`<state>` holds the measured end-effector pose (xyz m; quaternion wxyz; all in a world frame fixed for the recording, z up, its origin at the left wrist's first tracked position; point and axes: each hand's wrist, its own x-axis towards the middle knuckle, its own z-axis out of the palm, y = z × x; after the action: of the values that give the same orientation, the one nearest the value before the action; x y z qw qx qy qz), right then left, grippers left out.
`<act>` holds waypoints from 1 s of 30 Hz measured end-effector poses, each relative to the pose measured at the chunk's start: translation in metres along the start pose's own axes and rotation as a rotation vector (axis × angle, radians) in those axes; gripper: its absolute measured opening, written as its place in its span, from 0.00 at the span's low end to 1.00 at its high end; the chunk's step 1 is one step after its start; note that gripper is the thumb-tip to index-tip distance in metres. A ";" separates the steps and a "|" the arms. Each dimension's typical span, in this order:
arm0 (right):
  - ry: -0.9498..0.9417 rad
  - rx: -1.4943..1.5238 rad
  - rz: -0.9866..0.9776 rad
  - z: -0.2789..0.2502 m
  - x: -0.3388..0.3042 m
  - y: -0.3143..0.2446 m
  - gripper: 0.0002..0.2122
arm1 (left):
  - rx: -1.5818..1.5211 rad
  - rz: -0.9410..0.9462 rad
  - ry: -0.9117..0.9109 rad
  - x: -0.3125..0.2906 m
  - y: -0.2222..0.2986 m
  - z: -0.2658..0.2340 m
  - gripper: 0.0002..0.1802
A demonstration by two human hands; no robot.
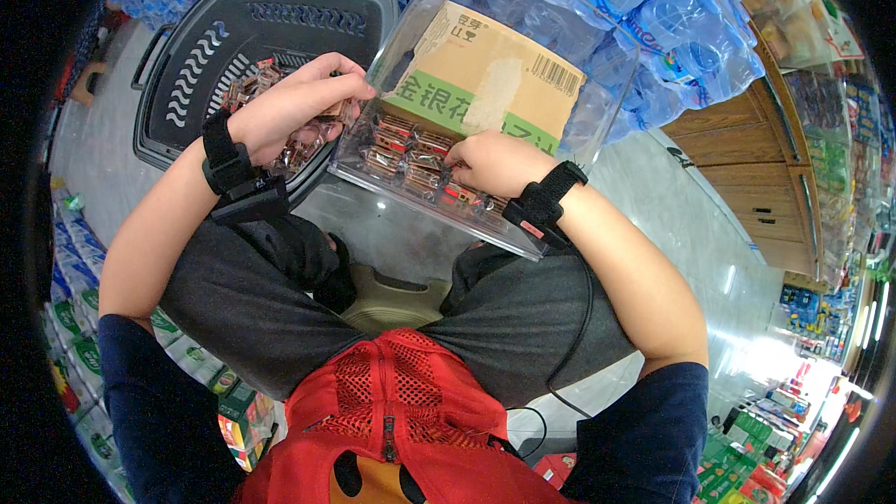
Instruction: The person organizes wrapped snack items by removing them from a basket and placing them neatly into a clear plastic container inside a cardboard box.
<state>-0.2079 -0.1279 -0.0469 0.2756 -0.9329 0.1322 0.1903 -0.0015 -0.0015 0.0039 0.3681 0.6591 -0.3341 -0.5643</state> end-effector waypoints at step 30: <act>-0.008 -0.096 0.167 0.003 0.003 0.001 0.13 | -0.050 0.009 -0.019 -0.001 -0.001 -0.001 0.16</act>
<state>-0.2070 -0.1275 -0.0510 0.2145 -0.9299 0.1993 0.2226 -0.0011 0.0004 0.0036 0.3839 0.6426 -0.3265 -0.5771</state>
